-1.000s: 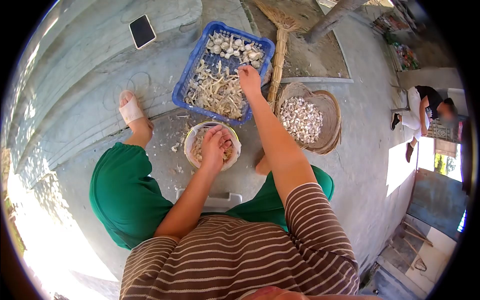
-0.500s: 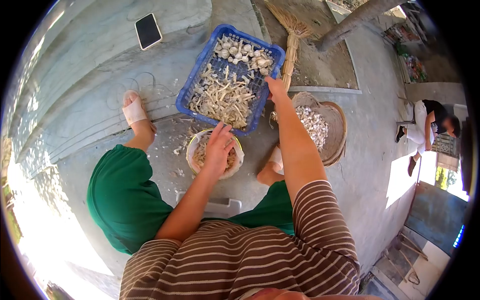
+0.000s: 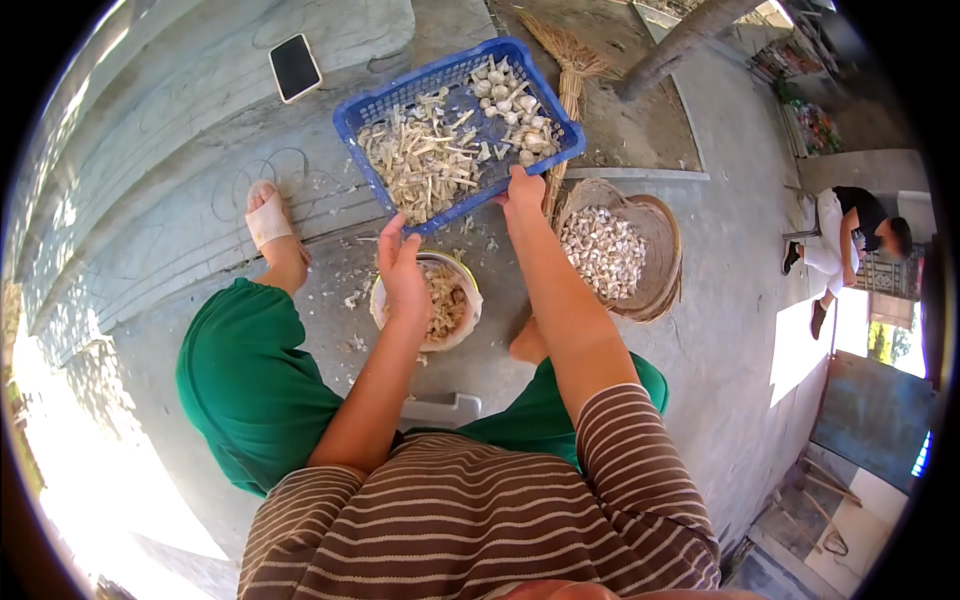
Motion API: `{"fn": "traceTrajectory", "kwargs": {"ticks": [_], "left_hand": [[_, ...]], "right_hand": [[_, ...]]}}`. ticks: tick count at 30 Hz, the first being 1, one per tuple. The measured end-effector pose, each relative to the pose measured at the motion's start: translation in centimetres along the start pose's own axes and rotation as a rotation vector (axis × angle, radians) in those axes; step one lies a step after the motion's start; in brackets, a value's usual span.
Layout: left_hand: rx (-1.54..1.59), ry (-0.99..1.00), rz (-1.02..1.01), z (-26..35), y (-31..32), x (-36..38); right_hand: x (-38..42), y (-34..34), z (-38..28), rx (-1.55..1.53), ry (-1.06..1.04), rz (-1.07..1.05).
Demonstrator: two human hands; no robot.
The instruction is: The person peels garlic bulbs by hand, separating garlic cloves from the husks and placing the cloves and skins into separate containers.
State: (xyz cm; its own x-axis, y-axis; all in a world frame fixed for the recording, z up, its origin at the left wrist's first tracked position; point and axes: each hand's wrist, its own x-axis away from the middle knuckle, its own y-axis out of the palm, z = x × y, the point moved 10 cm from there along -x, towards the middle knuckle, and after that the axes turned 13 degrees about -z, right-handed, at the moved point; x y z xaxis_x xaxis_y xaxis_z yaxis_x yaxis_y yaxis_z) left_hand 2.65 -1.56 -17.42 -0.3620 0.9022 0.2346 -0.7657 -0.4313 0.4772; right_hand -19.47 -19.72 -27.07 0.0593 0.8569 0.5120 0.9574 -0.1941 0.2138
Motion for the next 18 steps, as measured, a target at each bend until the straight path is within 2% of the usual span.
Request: {"fn": "traceTrajectory", "kwargs": {"ticks": [2,6,8,13,18], "left_hand": [[-0.029,-0.003,0.079,1.2,-0.4,0.5],[-0.079,-0.064,0.1,1.9,-0.2,1.1],[-0.068,0.021,0.043,1.6,-0.6,0.6],[-0.019,-0.04,0.023,-0.3,-1.4,0.5],[0.025,-0.067,0.013,-1.2,-2.0,0.4]], "right_hand": [[1.5,0.4,2.1,-0.077,-0.008,0.134],[3.7,2.6,6.3,-0.179,0.059,0.224],[5.1,3.7,8.5,-0.27,0.116,0.309],[6.6,6.8,11.1,-0.433,0.104,0.332],[6.8,8.5,11.1,-0.612,0.083,0.117]]}}
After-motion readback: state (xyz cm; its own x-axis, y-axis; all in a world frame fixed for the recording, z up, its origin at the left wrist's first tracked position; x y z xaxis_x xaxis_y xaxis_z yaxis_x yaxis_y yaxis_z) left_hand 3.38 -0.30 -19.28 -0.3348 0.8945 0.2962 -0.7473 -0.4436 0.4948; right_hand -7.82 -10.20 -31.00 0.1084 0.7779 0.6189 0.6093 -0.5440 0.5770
